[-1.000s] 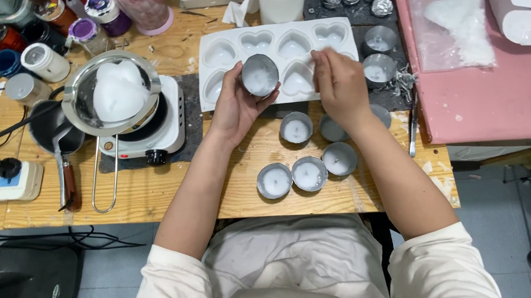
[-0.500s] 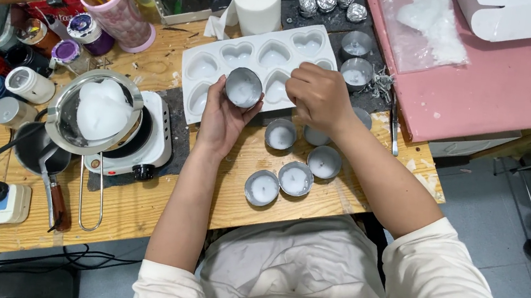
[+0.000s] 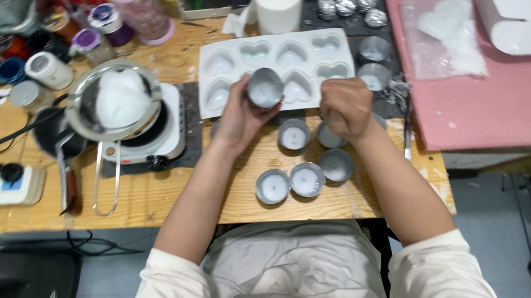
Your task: Cleaning and preparing metal candle tins and a silicone mold for candle production.
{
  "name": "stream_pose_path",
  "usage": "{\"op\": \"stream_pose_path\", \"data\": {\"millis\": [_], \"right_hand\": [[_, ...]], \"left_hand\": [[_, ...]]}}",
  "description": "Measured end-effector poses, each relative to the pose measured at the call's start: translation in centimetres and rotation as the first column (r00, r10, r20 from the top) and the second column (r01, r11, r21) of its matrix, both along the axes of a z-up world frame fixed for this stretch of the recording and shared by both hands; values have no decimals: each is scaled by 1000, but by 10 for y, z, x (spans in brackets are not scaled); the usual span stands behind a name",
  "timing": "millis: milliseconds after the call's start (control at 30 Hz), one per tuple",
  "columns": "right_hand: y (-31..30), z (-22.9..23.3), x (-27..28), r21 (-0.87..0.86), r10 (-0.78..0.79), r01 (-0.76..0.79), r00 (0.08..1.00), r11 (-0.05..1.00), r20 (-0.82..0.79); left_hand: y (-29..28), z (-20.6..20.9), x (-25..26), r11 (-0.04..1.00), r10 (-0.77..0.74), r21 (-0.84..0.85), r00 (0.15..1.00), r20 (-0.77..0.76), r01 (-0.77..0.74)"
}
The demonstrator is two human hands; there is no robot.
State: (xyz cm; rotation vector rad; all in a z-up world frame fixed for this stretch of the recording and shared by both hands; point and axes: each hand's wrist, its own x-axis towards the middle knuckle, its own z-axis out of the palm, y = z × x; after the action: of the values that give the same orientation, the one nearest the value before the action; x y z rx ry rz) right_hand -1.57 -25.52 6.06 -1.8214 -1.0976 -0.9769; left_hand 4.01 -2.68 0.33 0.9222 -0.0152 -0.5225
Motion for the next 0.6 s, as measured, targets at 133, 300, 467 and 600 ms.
{"op": "stream_pose_path", "data": {"millis": [133,300,467,600], "right_hand": [[-9,-21,11,-87,-60,48,989,995,-137],[-4,-20,6,-181,-214,164,927,970,-307],[13,-13,0,-137,-186,154,947,979,-261],[38,12,-3,-83,-171,156,955,984,-241]], "left_hand": [[-4,-36,13,983,-3,-185,999,-48,-6],[-10,-44,22,976,38,-214,998,-54,-49],[-15,-48,31,968,34,-246,997,-67,-49],[-17,-38,27,977,24,-211,999,-47,-34]]}}
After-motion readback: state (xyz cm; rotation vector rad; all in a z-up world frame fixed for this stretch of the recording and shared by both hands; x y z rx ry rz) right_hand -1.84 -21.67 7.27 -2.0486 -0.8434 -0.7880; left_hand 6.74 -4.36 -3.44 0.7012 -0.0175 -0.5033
